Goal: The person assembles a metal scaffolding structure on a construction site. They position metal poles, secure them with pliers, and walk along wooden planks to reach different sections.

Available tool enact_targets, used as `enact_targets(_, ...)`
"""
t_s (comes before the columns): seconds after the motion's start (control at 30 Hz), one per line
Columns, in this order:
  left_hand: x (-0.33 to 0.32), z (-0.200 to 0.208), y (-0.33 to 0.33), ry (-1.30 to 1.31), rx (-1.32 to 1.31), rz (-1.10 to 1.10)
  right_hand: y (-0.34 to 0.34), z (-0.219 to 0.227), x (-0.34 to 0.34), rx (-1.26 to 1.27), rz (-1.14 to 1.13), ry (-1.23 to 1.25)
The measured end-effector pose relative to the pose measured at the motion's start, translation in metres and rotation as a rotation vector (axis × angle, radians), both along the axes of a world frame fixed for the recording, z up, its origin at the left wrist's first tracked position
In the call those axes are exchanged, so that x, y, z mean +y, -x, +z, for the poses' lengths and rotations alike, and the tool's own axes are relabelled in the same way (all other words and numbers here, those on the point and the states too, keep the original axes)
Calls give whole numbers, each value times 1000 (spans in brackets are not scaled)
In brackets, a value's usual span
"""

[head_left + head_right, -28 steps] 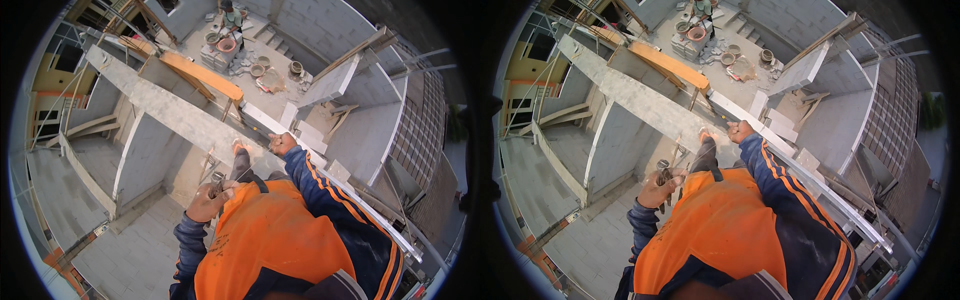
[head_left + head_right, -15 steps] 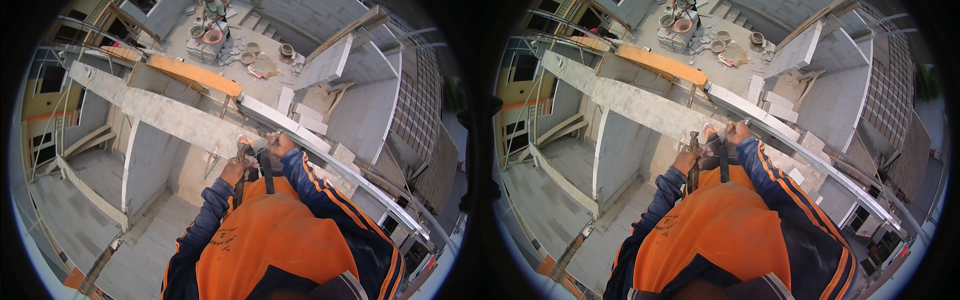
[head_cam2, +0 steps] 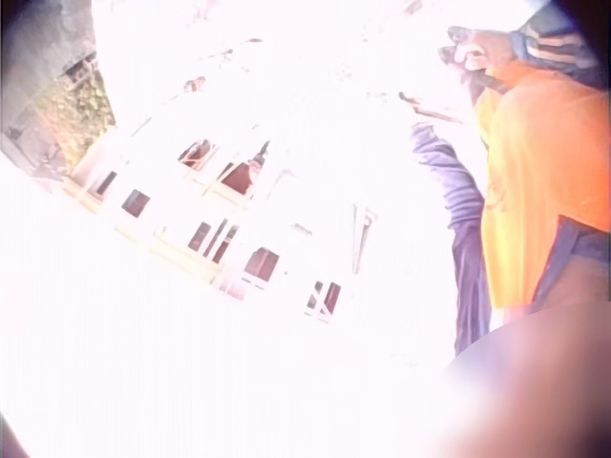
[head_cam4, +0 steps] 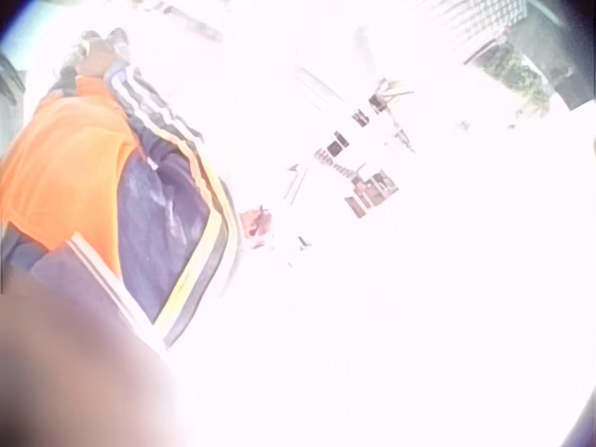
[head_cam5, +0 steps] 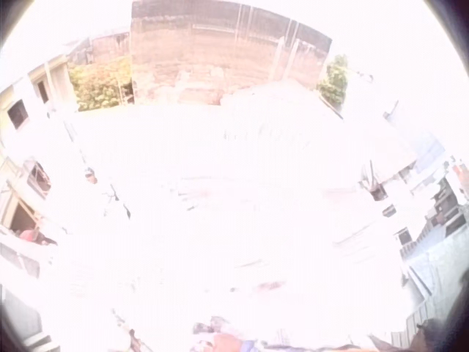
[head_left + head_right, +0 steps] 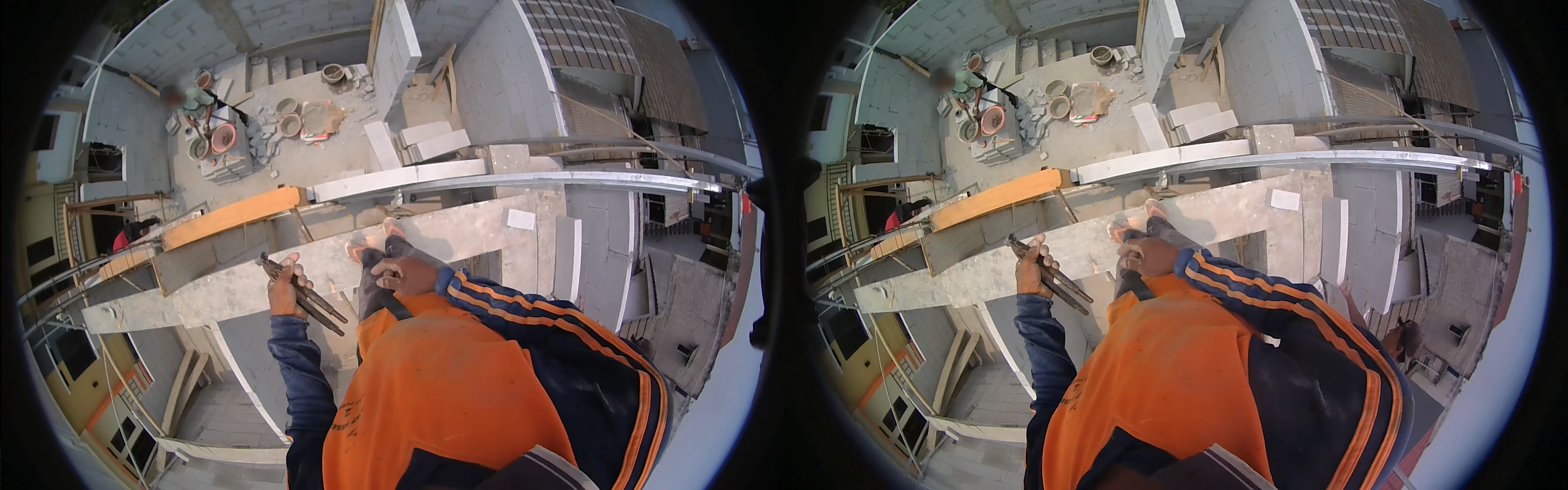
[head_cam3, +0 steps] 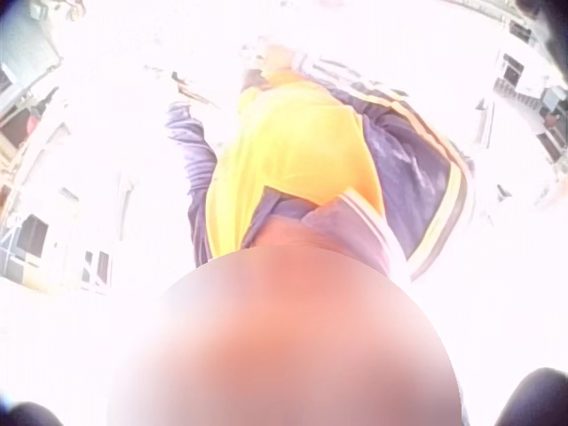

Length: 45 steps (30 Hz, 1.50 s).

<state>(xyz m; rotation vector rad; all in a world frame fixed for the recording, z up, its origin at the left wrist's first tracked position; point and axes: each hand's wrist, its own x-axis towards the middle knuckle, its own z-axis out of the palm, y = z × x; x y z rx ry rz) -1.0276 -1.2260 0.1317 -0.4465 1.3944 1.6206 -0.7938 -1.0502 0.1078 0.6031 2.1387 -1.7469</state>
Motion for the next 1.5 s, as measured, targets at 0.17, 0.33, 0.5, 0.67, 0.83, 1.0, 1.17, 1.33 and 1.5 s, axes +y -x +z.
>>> enact_targets(0.17,14,11,-12,90,126,-205,9,5,-10,-43,-114,209)
enact_targets(0.33,13,16,-22,101,171,-217,-15,-2,6,-102,-33,6)
enact_targets(0.5,4,36,-25,229,314,-335,-21,-31,10,-100,-46,16)
enact_targets(0.67,1,88,-26,272,689,-479,3,-13,19,-85,22,85)
enact_targets(0.83,1,152,-28,347,1011,-687,57,53,15,247,-65,34)
enact_targets(1.0,1,194,-39,134,1190,-710,110,119,10,657,296,-2)
enact_targets(1.17,-26,213,-36,205,1245,-779,110,98,27,536,292,-16)
enact_targets(1.33,-76,220,-22,526,1283,-375,79,23,85,202,348,-637)
enact_targets(1.5,-99,219,-26,599,1017,246,80,-12,93,-79,651,-681)
